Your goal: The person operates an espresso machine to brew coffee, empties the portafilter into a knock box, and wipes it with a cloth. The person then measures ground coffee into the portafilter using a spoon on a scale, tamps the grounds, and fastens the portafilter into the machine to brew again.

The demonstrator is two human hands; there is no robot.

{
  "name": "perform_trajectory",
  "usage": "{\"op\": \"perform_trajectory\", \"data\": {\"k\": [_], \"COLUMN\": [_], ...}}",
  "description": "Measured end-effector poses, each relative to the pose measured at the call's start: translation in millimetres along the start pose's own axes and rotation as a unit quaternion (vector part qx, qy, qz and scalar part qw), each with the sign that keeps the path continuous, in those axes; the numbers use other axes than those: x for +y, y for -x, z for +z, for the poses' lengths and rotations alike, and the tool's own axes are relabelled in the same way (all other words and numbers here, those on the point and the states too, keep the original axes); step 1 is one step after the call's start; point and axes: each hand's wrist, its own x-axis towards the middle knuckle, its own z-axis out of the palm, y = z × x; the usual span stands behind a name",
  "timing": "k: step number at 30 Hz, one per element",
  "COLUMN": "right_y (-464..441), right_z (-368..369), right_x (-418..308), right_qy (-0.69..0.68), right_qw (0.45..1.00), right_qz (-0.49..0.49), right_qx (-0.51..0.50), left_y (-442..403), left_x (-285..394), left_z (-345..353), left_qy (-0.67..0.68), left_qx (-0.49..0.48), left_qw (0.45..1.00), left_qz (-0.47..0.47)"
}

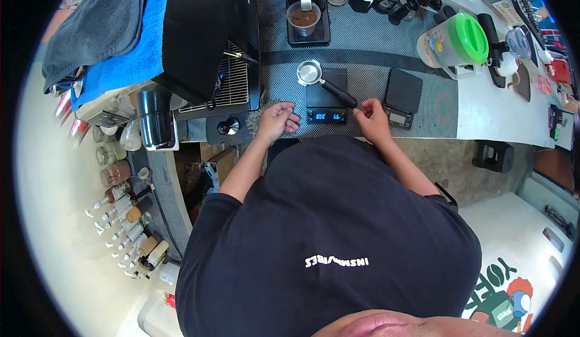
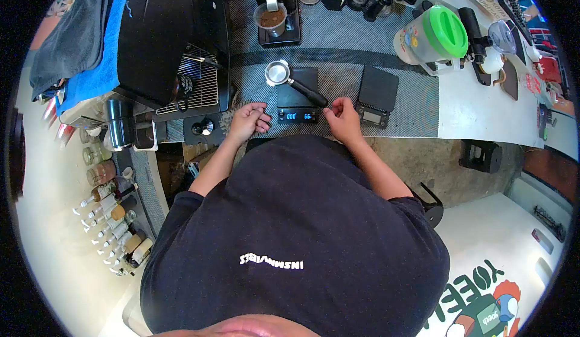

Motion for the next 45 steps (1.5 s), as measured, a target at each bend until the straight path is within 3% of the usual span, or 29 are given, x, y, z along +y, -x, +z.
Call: {"op": "perform_trajectory", "data": {"k": [2, 9, 17, 19, 24, 27, 30, 33, 37, 41, 45], "right_y": [-4.1, -89.7, -233.6, -233.9, -240.8, -235.7, -235.0, -227.4, -207.1, -204.4, -201.4], "right_z": [5.2, 7.6, 76.8, 86.0, 85.9, 87.6, 77.8, 78.1, 96.3, 105.2, 103.4], "right_x": [15.7, -32.6, -87.1, -98.6, -81.0, -89.6, -96.7, -103.9, -139.6, -169.1, -168.8], "right_qy": [-0.028, -0.121, -0.058, 0.004, -0.046, -0.057, -0.097, 0.015, -0.117, -0.091, -0.004], "right_qw": [0.999, 0.986, 0.995, 0.996, 0.998, 0.994, 0.995, 0.993, 0.954, 0.97, 0.96], "right_qz": [0.021, -0.084, -0.063, -0.063, -0.028, -0.081, -0.022, -0.101, -0.27, -0.222, -0.263], "right_qx": [-0.003, 0.078, 0.052, 0.059, 0.022, 0.048, -0.012, 0.067, 0.053, 0.047, 0.099], "left_y": [1.3, -0.1, 0.0, 0.8, -0.4, -0.1, 0.4, 0.4, -1.0, -1.4, -1.7], "left_x": [-0.8, -4.5, -3.1, -1.2, -4.8, -5.9, -5.4, -5.5, -5.9, -2.3, -6.6], "left_z": [0.5, -3.9, -7.6, -7.3, -6.0, -7.3, -8.1, -7.2, -8.1, -7.5, -9.0], "left_qy": [0.001, 0.011, 0.018, 0.021, 0.026, 0.025, 0.014, 0.007, 0.008, 0.002, 0.015], "left_qx": [-0.002, -0.015, -0.022, -0.02, -0.013, -0.02, -0.018, -0.023, -0.021, -0.016, -0.018], "left_qw": [1.0, 1.0, 1.0, 1.0, 0.999, 0.999, 1.0, 1.0, 1.0, 1.0, 1.0], "left_qz": [0.001, 0.009, 0.003, 0.002, 0.013, 0.014, 0.013, 0.017, 0.015, 0.005, 0.011]}}
